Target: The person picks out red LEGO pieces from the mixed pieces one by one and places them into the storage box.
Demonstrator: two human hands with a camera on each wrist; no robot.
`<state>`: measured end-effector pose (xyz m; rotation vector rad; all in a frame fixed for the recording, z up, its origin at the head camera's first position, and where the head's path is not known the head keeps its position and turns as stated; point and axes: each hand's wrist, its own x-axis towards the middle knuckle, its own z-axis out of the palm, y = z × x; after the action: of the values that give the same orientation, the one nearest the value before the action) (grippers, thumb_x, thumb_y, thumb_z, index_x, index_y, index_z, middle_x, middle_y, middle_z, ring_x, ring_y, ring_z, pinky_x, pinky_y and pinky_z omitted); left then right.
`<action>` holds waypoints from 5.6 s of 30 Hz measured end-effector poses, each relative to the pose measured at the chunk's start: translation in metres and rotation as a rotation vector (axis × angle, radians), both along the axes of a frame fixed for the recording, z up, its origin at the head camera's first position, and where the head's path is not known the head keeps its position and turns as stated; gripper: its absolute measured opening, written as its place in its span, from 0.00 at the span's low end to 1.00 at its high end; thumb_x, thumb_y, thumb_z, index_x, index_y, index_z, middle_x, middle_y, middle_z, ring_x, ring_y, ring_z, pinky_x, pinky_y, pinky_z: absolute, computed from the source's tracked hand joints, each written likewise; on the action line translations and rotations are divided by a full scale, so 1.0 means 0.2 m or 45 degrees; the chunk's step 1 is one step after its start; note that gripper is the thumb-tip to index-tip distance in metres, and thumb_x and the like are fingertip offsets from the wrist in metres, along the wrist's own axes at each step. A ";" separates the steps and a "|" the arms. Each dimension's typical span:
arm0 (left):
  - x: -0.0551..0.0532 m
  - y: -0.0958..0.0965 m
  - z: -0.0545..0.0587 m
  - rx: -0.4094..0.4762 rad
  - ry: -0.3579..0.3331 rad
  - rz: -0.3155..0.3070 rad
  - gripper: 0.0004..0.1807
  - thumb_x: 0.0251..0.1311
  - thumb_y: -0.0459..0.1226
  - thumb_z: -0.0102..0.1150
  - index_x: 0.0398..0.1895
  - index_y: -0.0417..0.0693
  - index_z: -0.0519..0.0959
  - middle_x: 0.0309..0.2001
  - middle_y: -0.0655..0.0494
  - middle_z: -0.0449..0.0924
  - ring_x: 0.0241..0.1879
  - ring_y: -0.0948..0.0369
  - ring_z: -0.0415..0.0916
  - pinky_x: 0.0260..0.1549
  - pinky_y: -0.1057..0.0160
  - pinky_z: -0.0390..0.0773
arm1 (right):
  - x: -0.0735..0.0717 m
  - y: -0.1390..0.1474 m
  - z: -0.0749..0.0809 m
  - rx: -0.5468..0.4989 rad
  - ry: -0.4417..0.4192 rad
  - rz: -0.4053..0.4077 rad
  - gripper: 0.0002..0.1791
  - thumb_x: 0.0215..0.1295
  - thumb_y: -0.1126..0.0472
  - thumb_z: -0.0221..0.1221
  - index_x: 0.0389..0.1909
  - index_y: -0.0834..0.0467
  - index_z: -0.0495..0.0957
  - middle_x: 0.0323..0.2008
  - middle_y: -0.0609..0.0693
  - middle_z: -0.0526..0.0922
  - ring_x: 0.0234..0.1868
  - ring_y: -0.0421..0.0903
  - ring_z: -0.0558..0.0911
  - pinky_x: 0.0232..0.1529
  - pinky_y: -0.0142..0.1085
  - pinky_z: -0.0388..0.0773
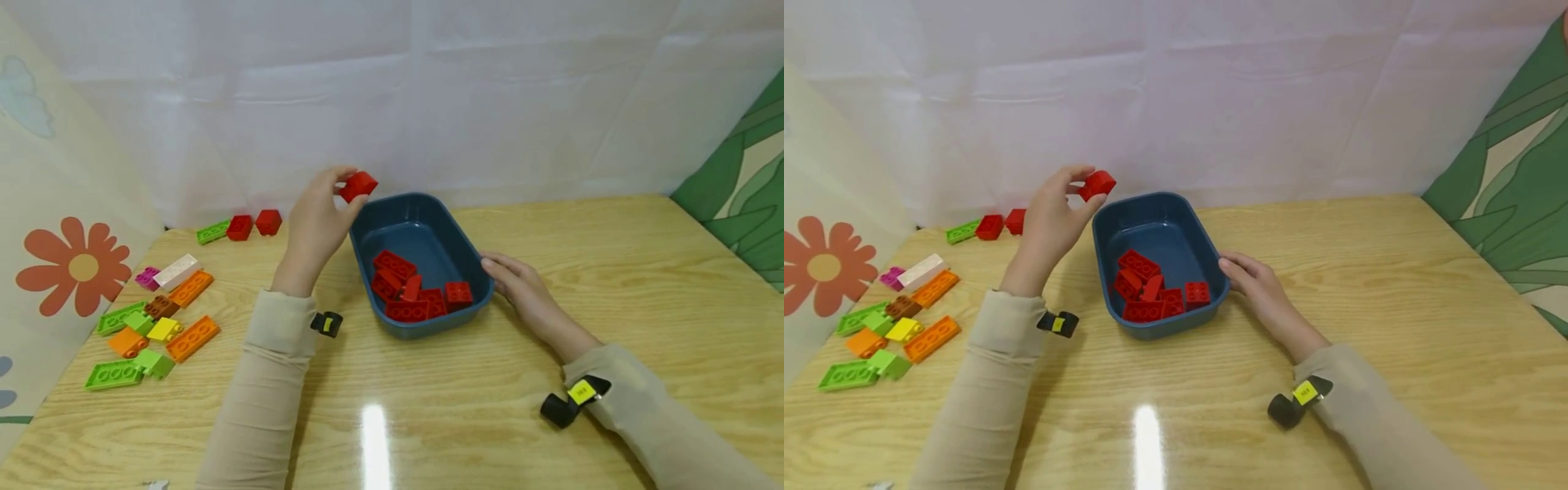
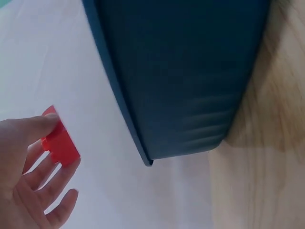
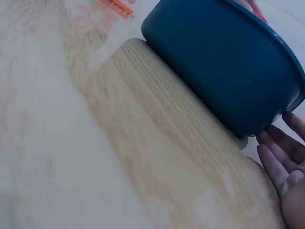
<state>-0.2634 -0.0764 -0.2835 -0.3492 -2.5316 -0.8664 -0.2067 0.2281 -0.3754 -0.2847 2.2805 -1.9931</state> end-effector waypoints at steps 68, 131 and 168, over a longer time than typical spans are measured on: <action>-0.03 0.05 -0.15 -0.722 -0.040 -0.313 0.13 0.64 0.33 0.63 0.50 0.49 0.85 0.47 0.55 0.85 0.47 0.55 0.80 0.51 0.56 0.75 | 0.01 -0.01 0.00 -0.024 -0.001 -0.004 0.33 0.78 0.52 0.48 0.69 0.75 0.60 0.65 0.64 0.68 0.53 0.29 0.76 0.56 0.24 0.72; -0.12 -0.53 -0.29 -0.139 -0.527 0.403 0.22 0.69 0.42 0.56 0.60 0.40 0.72 0.56 0.36 0.75 0.55 0.40 0.72 0.50 0.37 0.69 | 0.01 -0.02 0.00 -0.027 -0.034 0.000 0.33 0.78 0.52 0.47 0.71 0.73 0.58 0.69 0.69 0.62 0.56 0.31 0.74 0.58 0.26 0.70; -0.08 -0.38 -0.03 0.182 -0.329 0.289 0.33 0.65 0.44 0.63 0.71 0.43 0.68 0.63 0.38 0.67 0.57 0.45 0.69 0.51 0.48 0.75 | 0.01 -0.02 0.00 -0.033 -0.010 -0.010 0.34 0.78 0.51 0.48 0.70 0.74 0.59 0.67 0.65 0.66 0.54 0.30 0.76 0.56 0.24 0.72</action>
<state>-0.2797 -0.1532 -0.2893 0.1007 -2.6525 -1.0509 -0.2051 0.2240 -0.3745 -0.2699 2.2563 -2.0257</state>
